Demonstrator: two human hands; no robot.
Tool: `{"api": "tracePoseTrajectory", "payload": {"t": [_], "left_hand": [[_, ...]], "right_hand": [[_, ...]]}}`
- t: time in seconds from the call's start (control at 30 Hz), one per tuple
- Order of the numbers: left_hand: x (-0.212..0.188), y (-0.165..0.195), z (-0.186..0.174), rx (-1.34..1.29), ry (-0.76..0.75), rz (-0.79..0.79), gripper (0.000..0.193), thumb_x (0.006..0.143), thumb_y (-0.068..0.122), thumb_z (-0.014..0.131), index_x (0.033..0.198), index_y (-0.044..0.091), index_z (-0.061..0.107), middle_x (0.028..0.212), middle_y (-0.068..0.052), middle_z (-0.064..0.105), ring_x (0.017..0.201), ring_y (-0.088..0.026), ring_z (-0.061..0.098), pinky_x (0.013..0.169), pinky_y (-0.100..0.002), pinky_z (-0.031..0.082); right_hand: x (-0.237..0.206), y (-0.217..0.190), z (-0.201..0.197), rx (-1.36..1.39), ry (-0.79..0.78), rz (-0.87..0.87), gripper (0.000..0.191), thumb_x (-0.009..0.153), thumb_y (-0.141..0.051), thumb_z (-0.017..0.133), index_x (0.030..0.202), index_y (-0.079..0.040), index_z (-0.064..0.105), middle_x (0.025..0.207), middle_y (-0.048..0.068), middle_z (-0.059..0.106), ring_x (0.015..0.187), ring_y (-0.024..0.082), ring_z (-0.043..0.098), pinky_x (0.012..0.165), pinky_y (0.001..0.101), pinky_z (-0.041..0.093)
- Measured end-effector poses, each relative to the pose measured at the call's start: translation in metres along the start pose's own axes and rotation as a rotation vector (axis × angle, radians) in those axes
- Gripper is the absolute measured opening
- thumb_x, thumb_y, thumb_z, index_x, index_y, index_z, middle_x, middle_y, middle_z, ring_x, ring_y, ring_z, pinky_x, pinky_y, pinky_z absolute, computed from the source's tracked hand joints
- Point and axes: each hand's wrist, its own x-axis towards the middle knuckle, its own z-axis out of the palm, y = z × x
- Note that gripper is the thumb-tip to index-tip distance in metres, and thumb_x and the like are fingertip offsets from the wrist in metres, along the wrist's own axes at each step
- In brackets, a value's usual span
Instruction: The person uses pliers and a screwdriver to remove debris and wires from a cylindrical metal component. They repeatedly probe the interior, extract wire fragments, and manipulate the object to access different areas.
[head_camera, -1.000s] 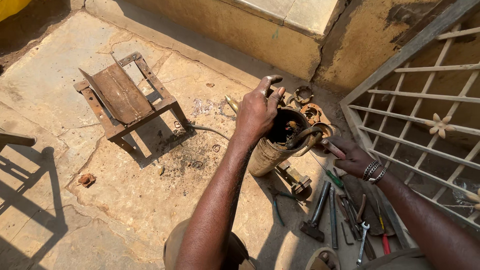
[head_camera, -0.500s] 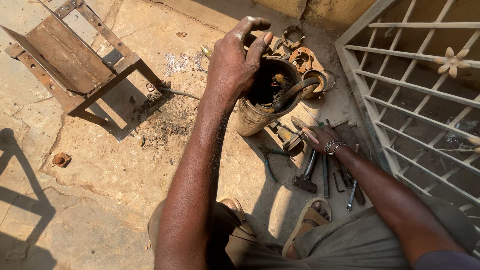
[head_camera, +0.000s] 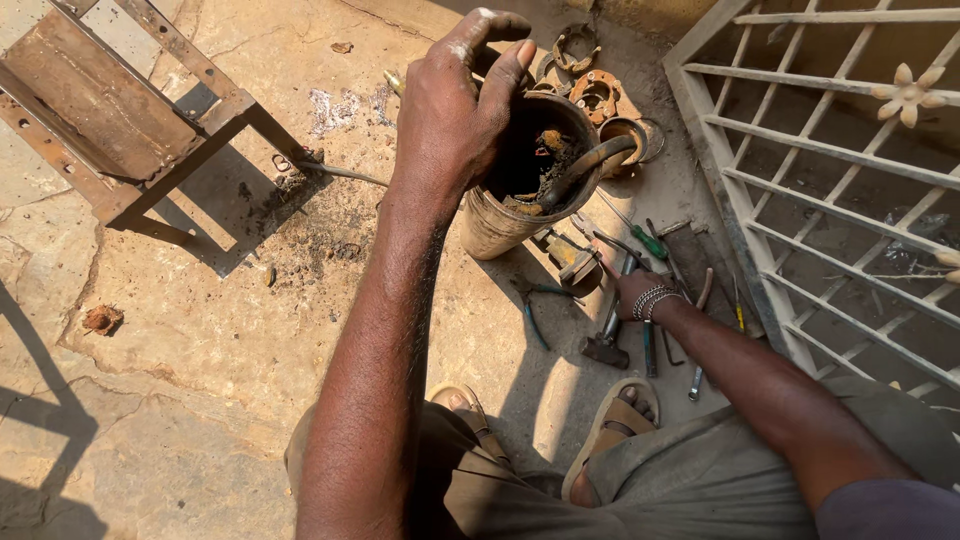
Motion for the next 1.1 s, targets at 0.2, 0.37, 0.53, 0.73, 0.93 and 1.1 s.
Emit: {"api": "tracePoseTrajectory", "payload": {"t": [0.2,0.37,0.53,0.73,0.93,1.1], "left_hand": [[0.01,-0.008,0.009,-0.034,-0.025,-0.041,0.025,0.101,0.03,0.066,0.12,0.014,0.071,0.101,-0.011,0.081,0.093,-0.022,0.081,0.081,-0.037,0.063],[0.017,-0.009,0.018,0.023,-0.074,-0.141,0.026,0.099,0.035,0.064,0.118,0.02,0.072,0.098,-0.008,0.081,0.09,-0.023,0.08,0.079,-0.039,0.061],[0.024,0.006,0.009,0.045,-0.095,-0.184,0.032,0.095,0.044,0.062,0.117,0.024,0.073,0.101,-0.007,0.08,0.093,-0.025,0.078,0.082,-0.039,0.06],[0.021,0.025,0.002,0.101,-0.081,-0.207,0.032,0.095,0.044,0.064,0.116,0.021,0.075,0.101,-0.01,0.079,0.094,-0.029,0.077,0.084,-0.042,0.059],[0.017,0.017,0.012,0.082,-0.058,-0.199,0.029,0.093,0.037,0.069,0.115,0.018,0.074,0.097,-0.012,0.08,0.085,-0.025,0.079,0.076,-0.037,0.062],[-0.003,0.031,0.004,0.085,0.039,-0.084,0.028,0.092,0.033,0.072,0.113,0.015,0.075,0.098,-0.013,0.079,0.086,-0.025,0.079,0.077,-0.037,0.062]], "right_hand": [[0.013,0.053,-0.042,0.379,0.693,0.11,0.04,0.088,-0.01,0.058,0.127,-0.011,0.07,0.129,0.024,0.067,0.117,0.044,0.062,0.103,0.0518,0.051],[0.016,0.031,-0.073,0.114,0.443,0.153,0.043,0.087,-0.025,0.07,0.129,-0.014,0.066,0.122,0.015,0.071,0.114,0.039,0.066,0.101,0.0509,0.053],[0.018,0.013,-0.088,0.182,0.517,0.134,0.034,0.105,-0.03,0.048,0.111,-0.012,0.076,0.119,0.022,0.073,0.11,0.041,0.071,0.097,0.0499,0.056],[-0.014,-0.004,-0.115,0.233,0.293,0.37,0.039,0.09,-0.041,0.064,0.12,-0.018,0.073,0.129,0.017,0.068,0.12,0.038,0.066,0.103,0.0479,0.055],[-0.044,0.024,-0.142,0.311,0.219,0.33,0.046,0.085,-0.036,0.06,0.125,-0.018,0.072,0.137,0.014,0.066,0.131,0.037,0.061,0.11,0.0524,0.05],[-0.092,0.072,-0.162,0.215,0.341,0.154,0.054,0.08,-0.041,0.068,0.127,-0.015,0.067,0.128,0.016,0.071,0.118,0.035,0.068,0.103,0.0451,0.055]]}}
